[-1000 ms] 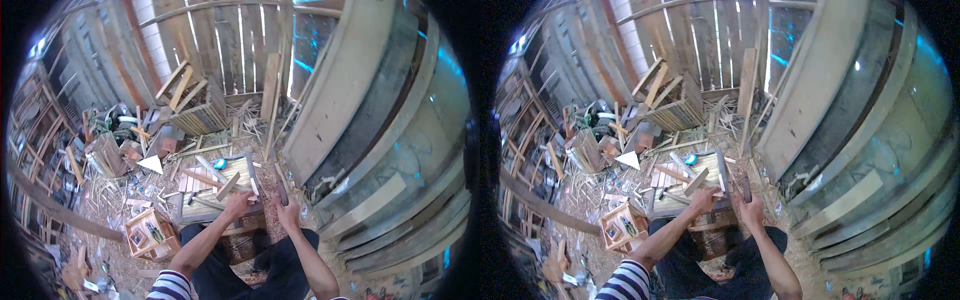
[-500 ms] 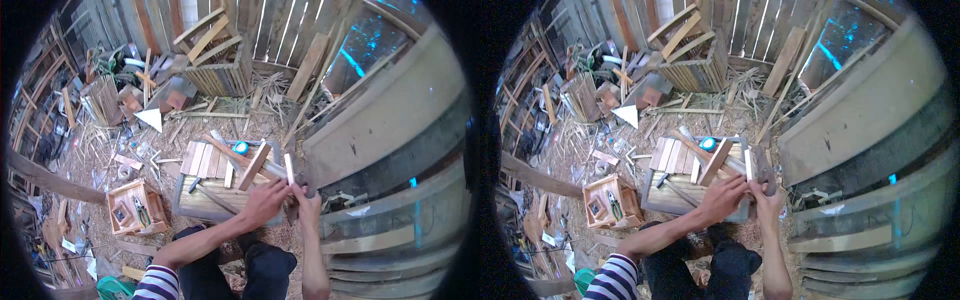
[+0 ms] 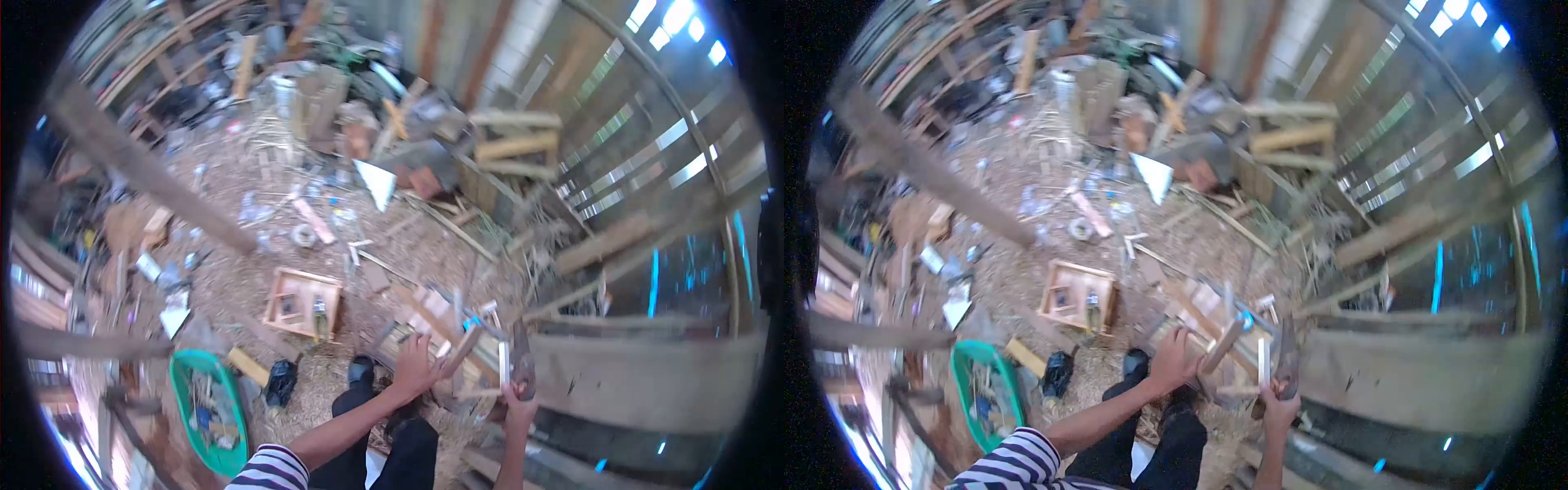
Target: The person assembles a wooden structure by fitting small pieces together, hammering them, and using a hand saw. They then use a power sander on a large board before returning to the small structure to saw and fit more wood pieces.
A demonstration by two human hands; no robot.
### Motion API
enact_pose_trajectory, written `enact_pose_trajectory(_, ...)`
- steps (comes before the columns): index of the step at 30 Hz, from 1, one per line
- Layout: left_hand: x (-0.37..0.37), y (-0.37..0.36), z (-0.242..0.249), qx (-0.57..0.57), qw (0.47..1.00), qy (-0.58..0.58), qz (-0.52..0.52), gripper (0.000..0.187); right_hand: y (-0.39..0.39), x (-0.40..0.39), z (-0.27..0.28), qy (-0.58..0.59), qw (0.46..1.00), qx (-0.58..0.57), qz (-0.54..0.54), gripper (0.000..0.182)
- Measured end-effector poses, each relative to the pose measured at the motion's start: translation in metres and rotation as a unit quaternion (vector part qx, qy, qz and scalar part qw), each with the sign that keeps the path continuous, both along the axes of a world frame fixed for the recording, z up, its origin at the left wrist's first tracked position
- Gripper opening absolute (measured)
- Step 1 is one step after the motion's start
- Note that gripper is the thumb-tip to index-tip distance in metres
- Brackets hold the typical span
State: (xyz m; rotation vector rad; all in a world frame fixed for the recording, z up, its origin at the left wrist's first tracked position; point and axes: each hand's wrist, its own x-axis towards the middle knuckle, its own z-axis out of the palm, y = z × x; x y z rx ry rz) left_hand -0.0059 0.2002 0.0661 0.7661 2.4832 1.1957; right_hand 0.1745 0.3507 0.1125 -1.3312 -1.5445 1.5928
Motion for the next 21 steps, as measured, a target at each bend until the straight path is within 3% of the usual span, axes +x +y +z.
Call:
enact_pose_trajectory(2,-0.007,-0.036,0.008,-0.034,0.993,-0.113,-0.024,0.036,-0.015,-0.018,0.049,-0.018,0.998,-0.049,0.043,0.032)
enact_pose_trajectory(4,0.000,-0.058,0.028,0.083,0.974,-0.211,0.027,0.033,-0.033,-0.041,0.094,-0.005,0.989,-0.075,0.131,0.031)
enact_pose_trajectory(8,-0.005,-0.121,0.119,0.071,0.958,-0.230,0.155,0.035,-0.049,-0.077,0.104,0.089,0.939,-0.158,0.293,0.028)
enact_pose_trajectory(10,0.004,-0.152,0.151,0.106,0.913,-0.298,0.256,0.033,-0.057,-0.098,0.101,0.073,0.910,-0.179,0.366,0.023)
enact_pose_trajectory(11,0.013,-0.166,0.160,0.150,0.923,-0.212,0.285,0.034,-0.060,-0.115,0.096,0.067,0.887,-0.183,0.419,0.023)
enact_pose_trajectory(12,0.020,-0.183,0.175,0.160,0.905,-0.201,0.338,0.034,-0.065,-0.130,0.089,0.022,0.882,-0.163,0.441,0.029)
enact_pose_trajectory(13,0.031,-0.200,0.191,0.109,0.924,-0.160,0.328,0.033,-0.073,-0.136,0.086,-0.026,0.877,-0.139,0.459,0.038)
enact_pose_trajectory(14,0.049,-0.211,0.199,0.058,0.939,-0.127,0.316,0.032,-0.102,-0.145,0.139,-0.049,0.831,-0.157,0.531,0.047)
enact_pose_trajectory(16,0.080,-0.235,0.188,0.065,0.909,-0.080,0.404,0.031,-0.117,-0.162,0.096,-0.048,0.824,-0.177,0.537,0.044)
enact_pose_trajectory(17,0.095,-0.244,0.186,0.062,0.895,-0.033,0.439,0.030,-0.132,-0.168,0.106,-0.058,0.802,-0.173,0.569,0.044)
enact_pose_trajectory(19,0.125,-0.262,0.197,0.058,0.849,-0.017,0.524,0.029,-0.183,-0.182,0.152,-0.082,0.665,-0.203,0.715,0.040)
enact_pose_trajectory(21,0.155,-0.278,0.199,0.060,0.785,0.054,0.614,0.027,-0.235,-0.177,0.162,-0.073,0.618,-0.173,0.763,0.034)
